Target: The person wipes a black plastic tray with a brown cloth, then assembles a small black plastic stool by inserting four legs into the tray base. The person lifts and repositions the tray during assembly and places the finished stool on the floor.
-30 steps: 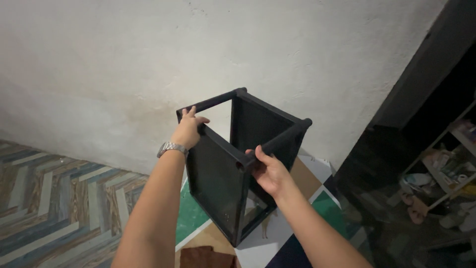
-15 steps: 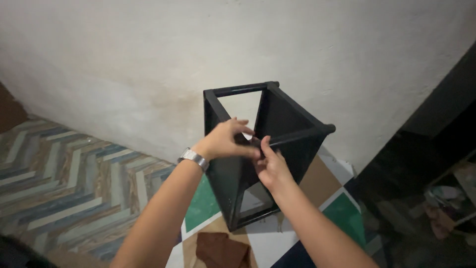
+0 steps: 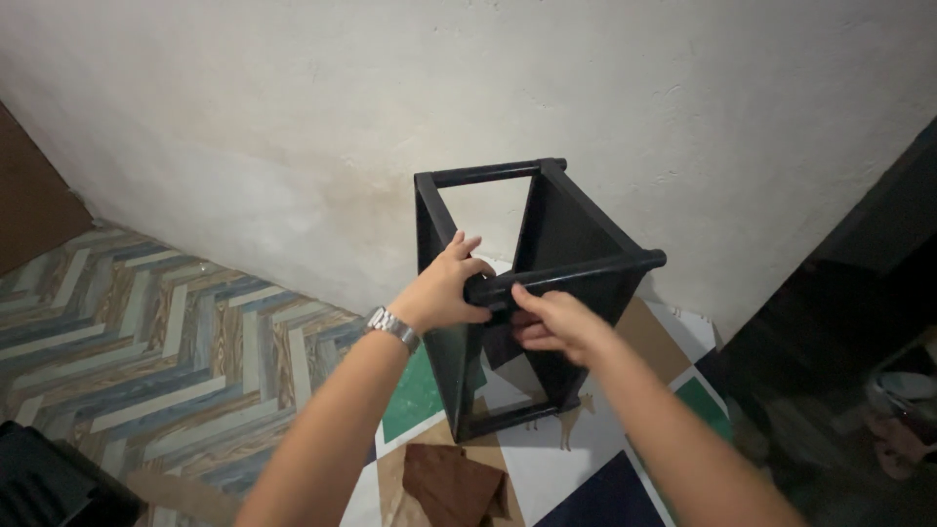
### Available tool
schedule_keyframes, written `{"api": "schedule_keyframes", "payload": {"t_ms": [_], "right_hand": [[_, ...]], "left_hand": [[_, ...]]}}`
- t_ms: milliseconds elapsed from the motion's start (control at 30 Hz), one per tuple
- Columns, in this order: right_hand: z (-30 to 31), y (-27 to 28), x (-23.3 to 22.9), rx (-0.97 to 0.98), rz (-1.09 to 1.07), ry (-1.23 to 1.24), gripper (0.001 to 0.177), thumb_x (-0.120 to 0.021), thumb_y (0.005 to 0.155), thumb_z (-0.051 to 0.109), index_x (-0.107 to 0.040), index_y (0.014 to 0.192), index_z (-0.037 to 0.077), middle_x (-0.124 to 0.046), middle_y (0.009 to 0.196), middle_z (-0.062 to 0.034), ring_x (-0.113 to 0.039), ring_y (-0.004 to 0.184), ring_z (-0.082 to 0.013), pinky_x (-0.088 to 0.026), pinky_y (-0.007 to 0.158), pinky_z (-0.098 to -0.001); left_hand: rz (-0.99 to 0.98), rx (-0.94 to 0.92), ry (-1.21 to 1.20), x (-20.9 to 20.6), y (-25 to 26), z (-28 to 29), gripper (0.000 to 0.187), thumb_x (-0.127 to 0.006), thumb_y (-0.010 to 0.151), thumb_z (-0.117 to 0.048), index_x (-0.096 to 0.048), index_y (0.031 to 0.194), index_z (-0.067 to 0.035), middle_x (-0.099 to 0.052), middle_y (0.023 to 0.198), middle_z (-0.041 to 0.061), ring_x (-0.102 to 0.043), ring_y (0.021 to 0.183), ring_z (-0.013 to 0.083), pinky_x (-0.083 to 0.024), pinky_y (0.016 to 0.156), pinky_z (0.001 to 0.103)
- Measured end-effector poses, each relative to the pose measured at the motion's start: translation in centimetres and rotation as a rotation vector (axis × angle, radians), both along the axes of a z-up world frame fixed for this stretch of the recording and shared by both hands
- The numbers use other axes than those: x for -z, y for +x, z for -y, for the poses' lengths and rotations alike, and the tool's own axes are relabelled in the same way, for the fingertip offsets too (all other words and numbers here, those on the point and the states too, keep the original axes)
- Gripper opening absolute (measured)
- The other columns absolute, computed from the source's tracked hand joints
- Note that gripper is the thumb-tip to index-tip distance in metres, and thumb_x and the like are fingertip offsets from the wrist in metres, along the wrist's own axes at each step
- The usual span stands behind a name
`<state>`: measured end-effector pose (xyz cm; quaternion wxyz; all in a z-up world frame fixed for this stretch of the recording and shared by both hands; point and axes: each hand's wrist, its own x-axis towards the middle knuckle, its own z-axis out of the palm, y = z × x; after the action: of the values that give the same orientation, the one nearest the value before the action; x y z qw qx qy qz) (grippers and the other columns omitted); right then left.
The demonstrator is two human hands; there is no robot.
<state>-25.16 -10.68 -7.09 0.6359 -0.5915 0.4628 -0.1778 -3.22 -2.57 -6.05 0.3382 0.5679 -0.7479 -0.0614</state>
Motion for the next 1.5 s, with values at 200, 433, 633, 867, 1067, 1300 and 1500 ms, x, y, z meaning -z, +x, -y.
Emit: {"api": "schedule_keyframes", "payload": {"t_ms": [200,433,633,867,1067,1300,1500], "right_hand": [[-0.6,-1.2,-5.5,-0.145,-0.318,-0.799,0.044,-0.075,0.085,0.045,-0.073,0.101,0.004,-0.074,0.092,-0.0144,-0.072,0.09,-0.0299,-0.059,0.082,-0.0429],[-0.9,1.9,-6.8,-0.706,-0.215,-1.529,0.036,-0.079,0.075,0.025,-0.067,0.1,0.002,-0.069,0.102,-0.0162,-0.063,0.102,-0.0363,-0.052,0.089,-0.0446],[-0.5,2.4,-6.4,-0.753,-0.353,-1.376,0.036,-0.075,0.081,0.025,-0.061,0.104,0.002,-0.07,0.098,-0.0184,-0.067,0.094,-0.0379,-0.054,0.08,-0.0463],[-0.3,2.6,-5.6,-0.672,-0.267,-1.572,0.035,-0.077,0.078,0.034,-0.064,0.096,0.007,-0.072,0.089,-0.0149,-0.07,0.082,-0.0363,-0.056,0.069,-0.0469],[-0.4,3.6,-5.2,-0.618,-0.212,-1.618,0.036,-0.077,0.077,0.035,-0.065,0.097,0.007,-0.072,0.086,-0.0132,-0.071,0.078,-0.0348,-0.055,0.064,-0.0456],[-0.5,4.2,-4.9,-0.6,-0.255,-1.609,0.038,-0.077,0.078,0.037,-0.064,0.094,0.006,-0.072,0.085,-0.0137,-0.071,0.078,-0.0345,-0.056,0.065,-0.0455],[1.1,5.0,-5.0,-0.73,-0.277,-1.582,0.03,-0.074,0.074,0.027,-0.066,0.089,0.003,-0.071,0.087,-0.0187,-0.069,0.082,-0.038,-0.056,0.072,-0.0471]], "left_hand": [[-0.059,-0.229,-0.065,0.4,-3.0,-1.6,0.078,-0.099,0.051,-0.026,-0.066,0.12,-0.011,-0.02,0.161,0.032,-0.015,0.146,0.0624,-0.032,0.115,0.059],[0.131,-0.334,-0.011,-0.8,-4.6,-2.0,0.088,-0.101,0.048,-0.028,-0.061,0.121,-0.001,-0.031,0.157,0.029,-0.019,0.145,0.0611,-0.031,0.116,0.059],[0.237,-0.26,-0.021,-1.2,-4.4,-1.9,0.084,-0.099,0.048,-0.029,-0.061,0.112,0.009,-0.049,0.138,0.032,-0.031,0.144,0.0481,-0.011,0.125,0.058],[0.119,-0.178,-0.172,-0.1,-3.6,-1.4,0.056,-0.085,0.06,-0.014,-0.063,0.107,0.008,-0.063,0.118,0.025,-0.053,0.129,0.0377,-0.007,0.129,0.06],[0.065,-0.118,-0.247,0.0,-2.0,-0.9,0.057,-0.083,0.054,-0.012,-0.066,0.106,0.006,-0.066,0.111,0.021,-0.059,0.12,0.0367,-0.01,0.128,0.059],[0.045,-0.126,-0.237,-0.3,-1.3,-1.2,0.055,-0.084,0.053,-0.011,-0.066,0.103,0.005,-0.067,0.117,0.021,-0.059,0.123,0.0358,-0.012,0.129,0.056],[0.197,-0.132,-0.168,-1.6,-1.3,-1.1,0.062,-0.088,0.052,-0.015,-0.063,0.105,0.006,-0.064,0.112,0.023,-0.044,0.136,0.0457,-0.032,0.104,0.05]]}}
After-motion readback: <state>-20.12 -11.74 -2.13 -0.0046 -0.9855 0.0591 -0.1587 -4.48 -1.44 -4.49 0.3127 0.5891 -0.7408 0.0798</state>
